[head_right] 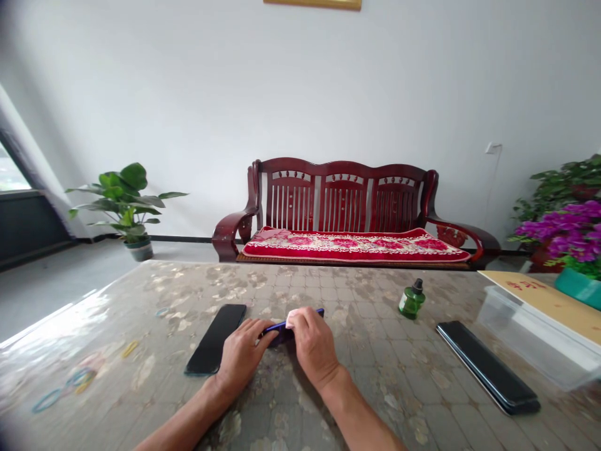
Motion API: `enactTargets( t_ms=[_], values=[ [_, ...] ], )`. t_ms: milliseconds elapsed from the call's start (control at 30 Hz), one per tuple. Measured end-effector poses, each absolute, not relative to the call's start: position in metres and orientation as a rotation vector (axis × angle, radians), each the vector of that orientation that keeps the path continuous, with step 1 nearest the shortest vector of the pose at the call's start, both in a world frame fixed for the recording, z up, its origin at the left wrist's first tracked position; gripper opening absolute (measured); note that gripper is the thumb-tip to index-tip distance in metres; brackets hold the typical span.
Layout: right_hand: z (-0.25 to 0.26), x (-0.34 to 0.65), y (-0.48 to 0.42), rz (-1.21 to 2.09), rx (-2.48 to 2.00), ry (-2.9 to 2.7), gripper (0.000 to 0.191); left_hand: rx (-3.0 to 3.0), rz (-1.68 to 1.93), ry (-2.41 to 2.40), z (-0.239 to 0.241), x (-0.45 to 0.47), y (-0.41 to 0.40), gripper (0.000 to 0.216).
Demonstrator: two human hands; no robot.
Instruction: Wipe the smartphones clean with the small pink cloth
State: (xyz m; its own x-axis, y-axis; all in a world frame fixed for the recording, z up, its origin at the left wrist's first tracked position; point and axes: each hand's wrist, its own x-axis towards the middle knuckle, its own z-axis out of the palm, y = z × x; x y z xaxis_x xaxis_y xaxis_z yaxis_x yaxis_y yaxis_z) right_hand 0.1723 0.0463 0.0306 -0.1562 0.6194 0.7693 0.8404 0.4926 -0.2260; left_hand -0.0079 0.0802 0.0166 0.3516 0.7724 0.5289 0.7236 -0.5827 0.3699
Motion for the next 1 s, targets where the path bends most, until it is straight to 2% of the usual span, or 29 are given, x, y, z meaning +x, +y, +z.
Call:
enactTargets(
  t_ms=[167, 467, 800, 1000],
  values=[
    [0.034, 0.15, 0.04, -0.308, -1.082, -1.951, 0.015, 2.527, 1.026, 1.41, 0.019, -0.011, 0.079, 0.011],
    [0.02, 0.212, 0.053, -0.344, -1.314, -1.704, 0.022, 2.499, 1.073, 1.407, 0.016, -0.01, 0.083, 0.009],
    [0.036, 0.159, 0.042, -0.31, -1.063, -1.951, 0.019, 2.535, 1.064, 1.362, 0.021, -0.009, 0.079, 0.012],
    [0.03, 0.198, 0.052, -0.387, -1.266, -1.787, 0.02, 2.521, 1.022, 1.394, 0.022, -0.009, 0.08, 0.014]
  ],
)
